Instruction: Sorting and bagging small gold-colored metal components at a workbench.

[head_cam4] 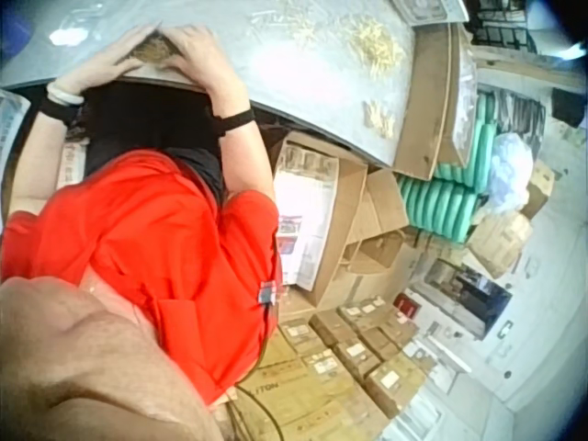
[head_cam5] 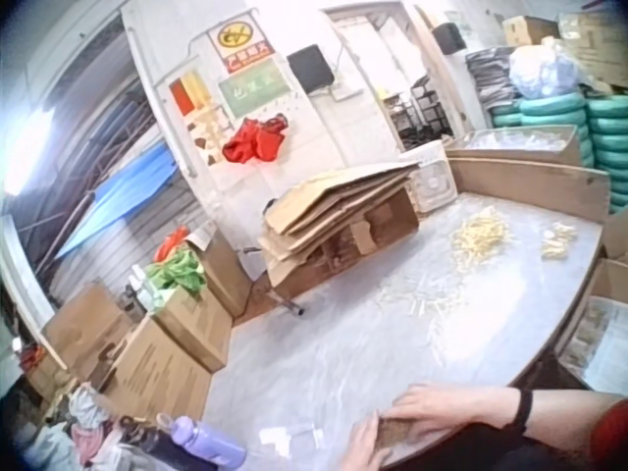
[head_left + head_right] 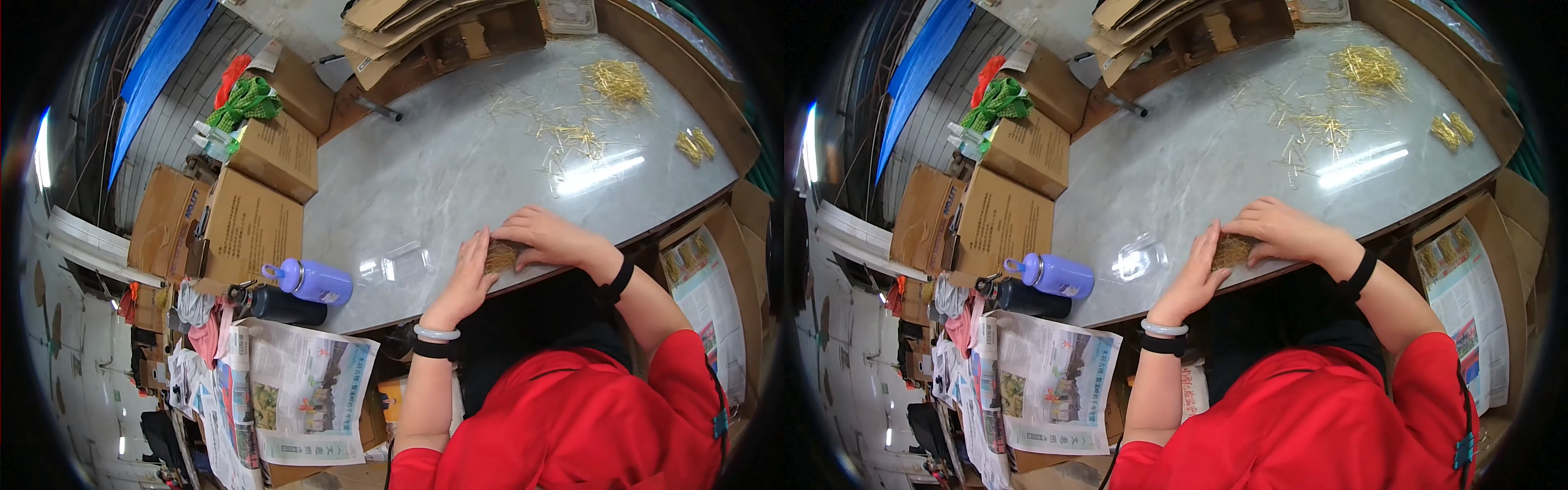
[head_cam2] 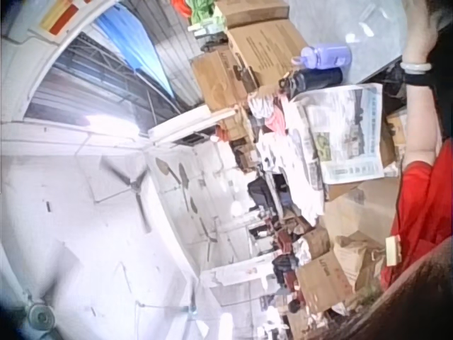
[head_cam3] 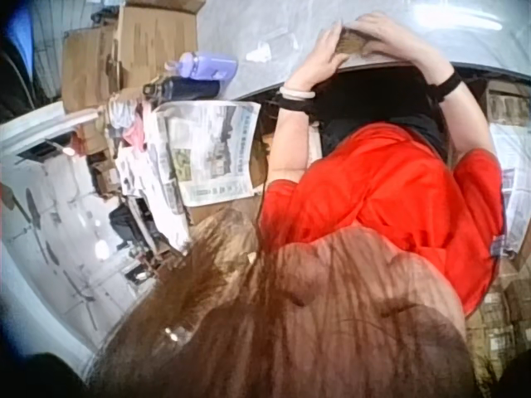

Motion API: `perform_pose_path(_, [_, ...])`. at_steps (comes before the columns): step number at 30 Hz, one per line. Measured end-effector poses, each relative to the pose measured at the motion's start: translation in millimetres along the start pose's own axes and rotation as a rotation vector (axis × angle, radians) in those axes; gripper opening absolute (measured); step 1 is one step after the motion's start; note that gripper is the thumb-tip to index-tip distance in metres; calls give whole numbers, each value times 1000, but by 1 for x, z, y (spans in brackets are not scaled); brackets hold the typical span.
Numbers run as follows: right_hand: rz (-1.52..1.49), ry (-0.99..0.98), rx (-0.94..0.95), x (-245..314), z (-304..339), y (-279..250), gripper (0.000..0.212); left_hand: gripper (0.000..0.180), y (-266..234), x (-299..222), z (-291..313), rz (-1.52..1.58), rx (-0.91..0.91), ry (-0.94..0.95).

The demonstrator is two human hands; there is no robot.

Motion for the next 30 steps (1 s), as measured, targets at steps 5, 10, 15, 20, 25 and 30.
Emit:
perform_pose_path(5, [8, 40, -61, 9, -4, 1, 66, 78, -2, -10, 2, -11, -64, -53])
perform_pose_path(10, [104, -31, -218, 22, -2, 28, 55, 72, 6, -9, 1, 33, -149, -59])
perform_pose_path(15, [203, 113, -174, 33, 4, 37, 46, 61, 13, -9, 4, -85, -237, -40])
perform_pose_path(20, [340, 60, -224, 37, 0, 41, 41, 55, 31, -22, 10, -108, -370, -114])
perform_pose_path(25, [378, 100, -187, 40, -2, 42, 40, 50, 15, -29, 19, 84, -334, -123])
perform_pose_path(30, [364, 121, -196, 40, -1, 44, 40, 28, -72, 12, 59, -301, -764, -561])
Point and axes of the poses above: each hand's wrist, its own z-axis away from the middle knuckle, its own y-axis out of the palm, x = y × z, the point moved 1 cm from there along -z, towards the middle knuckle, and after that the axes turned 7 degrees about -y, right-handed, at the moved point
